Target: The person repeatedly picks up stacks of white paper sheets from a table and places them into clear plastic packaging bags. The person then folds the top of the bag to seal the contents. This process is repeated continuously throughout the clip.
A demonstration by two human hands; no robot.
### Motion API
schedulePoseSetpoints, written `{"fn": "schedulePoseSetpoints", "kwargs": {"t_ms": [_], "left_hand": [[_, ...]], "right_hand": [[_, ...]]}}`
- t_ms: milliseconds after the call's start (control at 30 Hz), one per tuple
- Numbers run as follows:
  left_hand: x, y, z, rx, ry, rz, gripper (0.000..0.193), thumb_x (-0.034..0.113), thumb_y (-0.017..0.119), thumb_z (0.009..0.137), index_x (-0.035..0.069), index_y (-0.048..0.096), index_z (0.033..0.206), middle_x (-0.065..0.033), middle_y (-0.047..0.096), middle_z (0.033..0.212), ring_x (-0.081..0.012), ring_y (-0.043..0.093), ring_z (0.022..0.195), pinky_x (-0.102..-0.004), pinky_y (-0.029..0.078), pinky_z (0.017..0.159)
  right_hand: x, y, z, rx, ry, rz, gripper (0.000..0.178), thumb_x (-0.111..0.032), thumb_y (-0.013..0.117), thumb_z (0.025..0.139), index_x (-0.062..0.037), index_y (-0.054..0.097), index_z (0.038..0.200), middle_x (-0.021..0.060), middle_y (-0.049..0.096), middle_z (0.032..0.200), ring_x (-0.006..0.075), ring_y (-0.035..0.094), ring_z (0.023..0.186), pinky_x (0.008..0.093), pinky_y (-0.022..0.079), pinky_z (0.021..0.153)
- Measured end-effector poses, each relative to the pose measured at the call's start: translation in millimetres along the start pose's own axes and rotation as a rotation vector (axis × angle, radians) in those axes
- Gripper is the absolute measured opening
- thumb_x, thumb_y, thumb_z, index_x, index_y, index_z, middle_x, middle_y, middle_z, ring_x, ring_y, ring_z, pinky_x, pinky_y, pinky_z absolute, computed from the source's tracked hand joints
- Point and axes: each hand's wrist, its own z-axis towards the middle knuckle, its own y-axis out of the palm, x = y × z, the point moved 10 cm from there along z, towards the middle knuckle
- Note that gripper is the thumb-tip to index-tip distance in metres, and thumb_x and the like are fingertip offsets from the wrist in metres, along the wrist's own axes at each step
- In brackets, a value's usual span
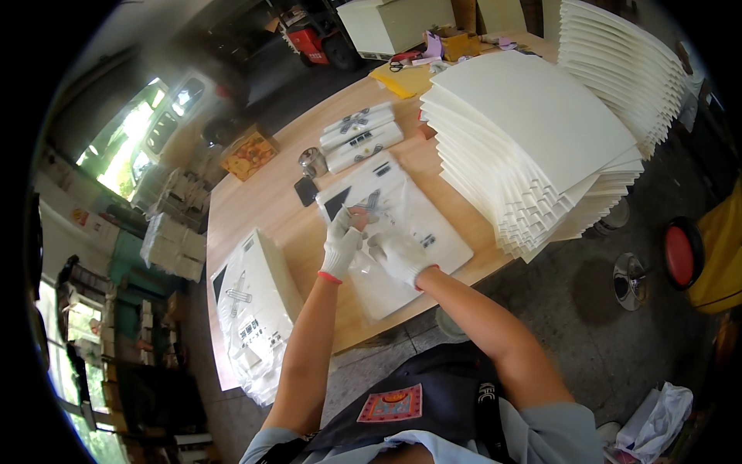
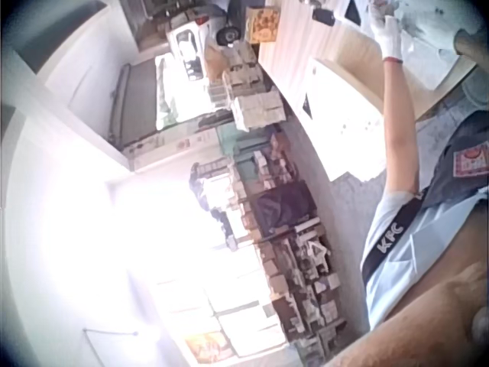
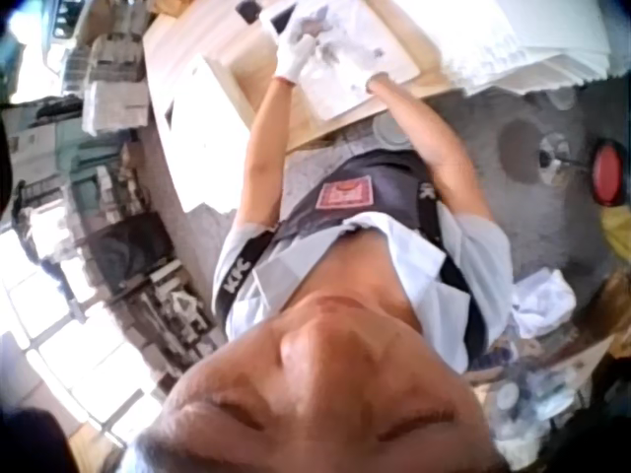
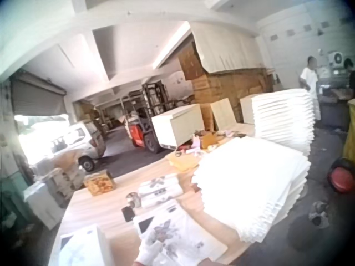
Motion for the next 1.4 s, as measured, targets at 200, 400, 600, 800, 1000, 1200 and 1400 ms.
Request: {"fn": "schedulePoseSetpoints", "kwargs": {"t_ms": [200,400,600,800,1000,1200,1400], "left_hand": [[40,-6,-6,-0.05,0.156,0.621,0.026,0.018,0.061,0.085,0.012,0.054,0.109,-0.0079,0.069,0.09,-0.02,0.062,0.069,-0.0309,0.048,0.061],[121,-12,-39,0.422,0.56,0.967,0.048,0.026,0.074,0.069,0.013,0.057,0.112,-0.0096,0.054,0.11,-0.0323,0.05,0.102,-0.0434,0.043,0.084],[140,76,-33,0.085,0.645,0.494,0.041,0.017,0.07,0.075,0.007,0.056,0.113,-0.0111,0.06,0.107,-0.0286,0.057,0.097,-0.035,0.046,0.082],[141,204,-42,-0.62,0.069,-0.456,0.039,0.018,0.056,0.088,0.001,0.045,0.122,-0.0124,0.058,0.113,-0.0212,0.059,0.096,-0.0316,0.047,0.084],[115,199,-40,-0.509,-0.369,-0.813,0.031,0.008,0.047,0.084,-0.003,0.049,0.113,-0.0144,0.06,0.104,-0.0234,0.061,0.092,-0.0349,0.052,0.079],[94,95,-44,-0.529,-0.302,-0.343,0.032,0.001,0.051,0.082,-0.002,0.055,0.113,-0.0109,0.064,0.096,-0.0174,0.064,0.079,-0.0275,0.053,0.064],[133,142,-133,-0.282,0.563,0.492,0.077,0.013,0.066,0.07,-0.005,0.03,0.135,-0.0329,0.041,0.13,-0.0432,0.042,0.121,-0.0477,0.035,0.1]], "right_hand": [[11,23,-12,-0.12,-0.279,-0.315,0.034,-0.032,0.051,0.088,-0.0081,0.058,0.112,0.0137,0.064,0.103,0.0317,0.062,0.088,0.0395,0.048,0.078],[-98,-215,-156,0.488,-0.598,-0.313,0.016,-0.019,0.061,0.084,-0.0103,0.064,0.097,0.0069,0.066,0.099,0.0227,0.064,0.085,0.0347,0.051,0.077],[-64,-328,-189,0.618,-0.242,-0.97,0.022,-0.026,0.062,0.08,-0.0092,0.062,0.094,0.0048,0.064,0.095,0.0228,0.061,0.088,0.0331,0.048,0.076],[-52,-347,-193,0.641,-0.281,-0.993,0.021,-0.03,0.06,0.079,-0.0149,0.064,0.094,0.0029,0.061,0.084,0.0224,0.058,0.082,0.0378,0.045,0.078],[-162,-267,-224,0.535,-0.488,-0.792,0.044,-0.044,0.068,0.074,-0.0125,0.065,0.105,0.0046,0.065,0.091,0.0211,0.061,0.078,0.0364,0.047,0.07],[-4,-325,-247,0.492,0.434,-0.347,0.048,-0.029,0.059,0.087,-0.0057,0.049,0.128,0.0145,0.066,0.086,0.0258,0.065,0.08,0.0366,0.05,0.071],[-59,-202,-202,0.499,0.053,0.163,0.057,-0.039,0.066,0.082,-0.0037,0.051,0.125,0.0251,0.053,0.123,0.0324,0.052,0.116,0.0372,0.041,0.095]]}}
